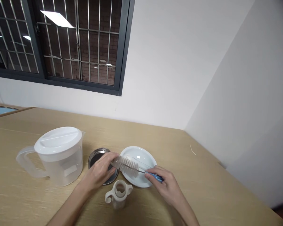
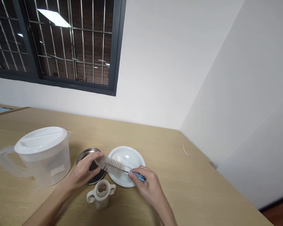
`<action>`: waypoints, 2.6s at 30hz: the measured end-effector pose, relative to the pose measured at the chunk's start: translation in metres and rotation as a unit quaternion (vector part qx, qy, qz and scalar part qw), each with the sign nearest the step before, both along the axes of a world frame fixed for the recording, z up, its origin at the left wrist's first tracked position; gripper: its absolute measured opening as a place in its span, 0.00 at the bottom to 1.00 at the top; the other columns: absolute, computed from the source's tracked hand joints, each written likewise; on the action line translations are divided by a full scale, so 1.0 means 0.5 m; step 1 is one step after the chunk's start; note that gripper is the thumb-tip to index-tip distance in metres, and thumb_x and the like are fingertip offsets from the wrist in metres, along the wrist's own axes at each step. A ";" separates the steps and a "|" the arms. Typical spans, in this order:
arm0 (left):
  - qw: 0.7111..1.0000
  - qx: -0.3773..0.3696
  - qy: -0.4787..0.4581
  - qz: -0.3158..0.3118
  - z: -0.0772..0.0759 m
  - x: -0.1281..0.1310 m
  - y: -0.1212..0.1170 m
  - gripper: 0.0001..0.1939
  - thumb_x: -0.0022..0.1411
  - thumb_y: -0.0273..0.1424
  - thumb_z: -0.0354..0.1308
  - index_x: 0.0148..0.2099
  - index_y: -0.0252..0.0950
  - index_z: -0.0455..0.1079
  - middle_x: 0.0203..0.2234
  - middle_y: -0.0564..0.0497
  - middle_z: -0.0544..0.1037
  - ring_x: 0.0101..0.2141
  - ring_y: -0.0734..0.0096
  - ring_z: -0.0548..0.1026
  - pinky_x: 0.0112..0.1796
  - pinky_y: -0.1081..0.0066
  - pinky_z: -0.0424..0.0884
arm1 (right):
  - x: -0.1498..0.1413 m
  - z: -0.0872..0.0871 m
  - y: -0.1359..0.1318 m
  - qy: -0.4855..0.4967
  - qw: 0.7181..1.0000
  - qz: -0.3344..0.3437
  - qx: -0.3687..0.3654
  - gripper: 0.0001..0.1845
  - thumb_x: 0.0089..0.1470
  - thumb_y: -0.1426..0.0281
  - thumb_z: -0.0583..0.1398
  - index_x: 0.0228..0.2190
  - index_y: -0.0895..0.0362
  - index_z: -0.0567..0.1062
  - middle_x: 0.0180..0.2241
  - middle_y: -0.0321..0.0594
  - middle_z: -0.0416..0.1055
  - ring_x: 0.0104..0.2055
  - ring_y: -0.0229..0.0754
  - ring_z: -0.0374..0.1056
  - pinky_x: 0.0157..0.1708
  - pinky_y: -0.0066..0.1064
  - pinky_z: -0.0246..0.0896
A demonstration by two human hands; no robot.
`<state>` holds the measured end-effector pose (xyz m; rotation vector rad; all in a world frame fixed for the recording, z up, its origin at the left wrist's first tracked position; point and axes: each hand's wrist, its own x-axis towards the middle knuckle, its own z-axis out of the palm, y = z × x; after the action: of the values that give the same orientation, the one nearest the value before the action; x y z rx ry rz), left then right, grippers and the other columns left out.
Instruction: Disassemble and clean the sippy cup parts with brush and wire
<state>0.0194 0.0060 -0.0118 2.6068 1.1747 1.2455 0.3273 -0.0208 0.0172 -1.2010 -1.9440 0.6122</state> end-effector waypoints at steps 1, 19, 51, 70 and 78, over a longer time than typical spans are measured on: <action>1.000 -0.002 -0.001 -0.002 0.002 0.001 -0.001 0.25 0.63 0.24 0.54 0.61 0.42 0.58 0.54 0.46 0.73 0.54 0.62 0.72 0.55 0.62 0.70 | -0.003 0.000 -0.002 -0.007 1.000 -0.001 -0.005 0.17 0.60 0.57 0.58 0.31 0.54 0.81 0.28 0.38 0.74 0.30 0.41 0.67 0.26 0.28 0.54; 0.996 -0.082 0.030 0.035 0.029 -0.022 -0.002 0.26 0.60 0.24 0.56 0.60 0.43 0.59 0.54 0.48 0.73 0.55 0.62 0.72 0.55 0.60 0.70 | -0.026 -0.014 -0.004 -0.093 0.987 -0.010 0.131 0.10 0.63 0.63 0.57 0.35 0.54 0.76 0.30 0.38 0.74 0.31 0.40 0.70 0.31 0.28 0.61; 0.998 -0.039 0.033 0.020 0.047 -0.021 -0.010 0.24 0.63 0.24 0.53 0.60 0.42 0.59 0.53 0.46 0.74 0.54 0.62 0.73 0.54 0.61 0.71 | -0.031 -0.015 -0.002 -0.101 0.984 -0.009 0.144 0.13 0.65 0.63 0.54 0.35 0.54 0.76 0.29 0.40 0.74 0.28 0.41 0.70 0.28 0.29 0.61; 0.998 -0.034 0.043 0.020 0.037 -0.027 0.005 0.24 0.60 0.22 0.53 0.59 0.41 0.60 0.51 0.46 0.74 0.53 0.59 0.72 0.53 0.58 0.71 | -0.035 -0.018 -0.003 -0.118 0.982 -0.019 0.145 0.10 0.64 0.64 0.55 0.37 0.53 0.75 0.31 0.38 0.74 0.31 0.40 0.71 0.29 0.28 0.62; 0.999 -0.017 0.028 0.040 0.038 -0.032 0.008 0.23 0.62 0.24 0.53 0.58 0.41 0.60 0.50 0.46 0.75 0.52 0.59 0.73 0.52 0.59 0.72 | -0.028 -0.020 -0.009 -0.054 0.990 -0.001 0.129 0.14 0.60 0.66 0.57 0.48 0.55 0.72 0.38 0.43 0.75 0.38 0.44 0.73 0.37 0.31 0.68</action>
<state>0.0036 0.0100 0.0070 2.6103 1.3095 1.1619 0.3132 -0.0254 0.0070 -1.0903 -2.0404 0.2872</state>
